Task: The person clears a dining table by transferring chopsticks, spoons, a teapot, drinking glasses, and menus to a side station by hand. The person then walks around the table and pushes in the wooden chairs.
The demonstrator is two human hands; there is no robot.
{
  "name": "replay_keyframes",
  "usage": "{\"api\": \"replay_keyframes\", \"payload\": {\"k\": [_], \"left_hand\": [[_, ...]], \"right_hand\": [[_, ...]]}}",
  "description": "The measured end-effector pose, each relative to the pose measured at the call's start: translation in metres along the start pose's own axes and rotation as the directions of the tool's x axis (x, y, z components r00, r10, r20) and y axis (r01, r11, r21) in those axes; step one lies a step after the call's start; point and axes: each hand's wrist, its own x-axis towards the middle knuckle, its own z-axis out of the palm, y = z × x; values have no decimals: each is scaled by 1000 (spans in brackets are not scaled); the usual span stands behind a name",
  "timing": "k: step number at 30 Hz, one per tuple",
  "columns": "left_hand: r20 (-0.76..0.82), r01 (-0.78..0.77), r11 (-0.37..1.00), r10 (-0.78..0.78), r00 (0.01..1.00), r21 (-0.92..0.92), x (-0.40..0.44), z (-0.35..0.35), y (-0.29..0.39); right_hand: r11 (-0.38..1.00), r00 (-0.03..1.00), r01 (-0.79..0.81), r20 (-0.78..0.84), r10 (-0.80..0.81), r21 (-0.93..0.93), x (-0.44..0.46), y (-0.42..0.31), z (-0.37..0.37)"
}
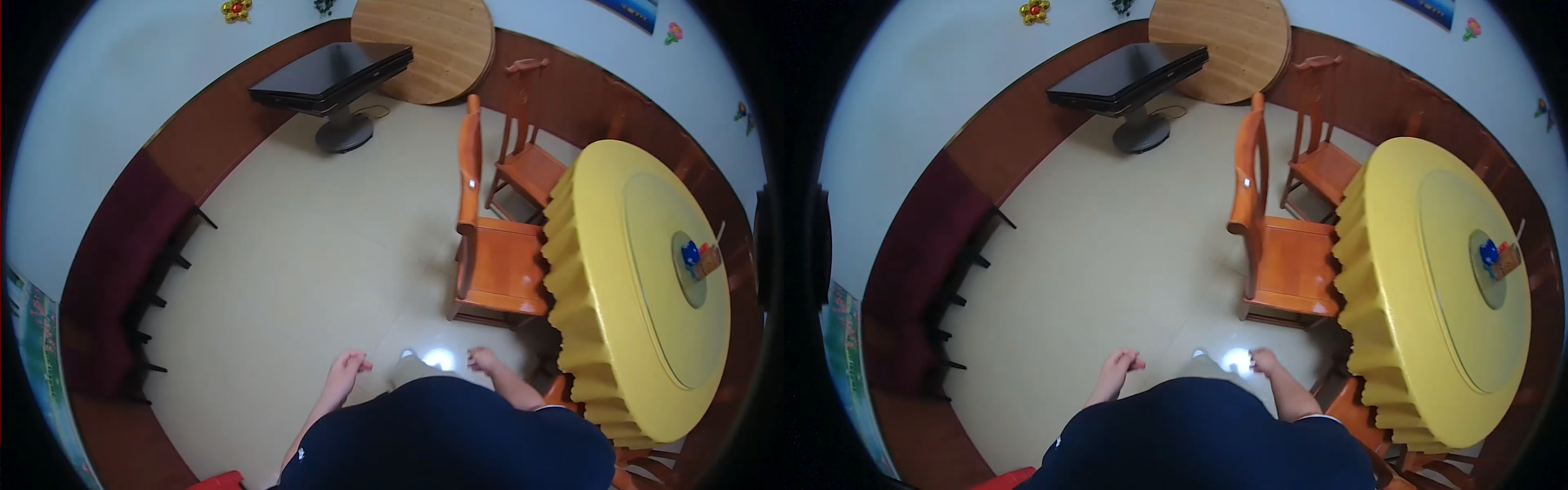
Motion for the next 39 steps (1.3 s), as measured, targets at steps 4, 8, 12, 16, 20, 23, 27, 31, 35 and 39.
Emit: {"api": "replay_keyframes", "payload": {"k": [4,8,12,16,20,23,27,31,35,39], "left_hand": [[23,-149,988,149,989,28,80,-37,69],[58,-145,989,144,988,4,169,-35,111],[253,33,999,-30,967,-8,269,-18,132],[467,111,974,-192,863,196,394,-3,161],[624,-141,960,-42,781,242,520,40,217],[720,-363,915,132,681,176,587,96,270],[834,-320,947,177,522,0,627,182,302],[857,-109,986,165,488,-128,638,248,288],[887,184,957,122,445,-224,638,291,281],[891,274,940,63,450,-205,632,345,298]], "right_hand": [[883,995,97,-56,-81,460,17,-139,23],[363,1000,19,-22,6,932,39,-223,16],[83,975,140,-123,-184,987,57,-247,12],[240,874,486,-474,-113,840,44,-265,21],[749,539,504,-834,116,430,28,-289,53],[831,325,436,-921,213,346,15,-313,89],[602,-25,798,-1000,-17,-31,-5,-357,122],[322,-164,938,-983,87,-128,8,-380,112],[198,-262,954,-948,180,-226,14,-390,90],[185,-296,950,-915,275,-252,-5,-393,48]]}}
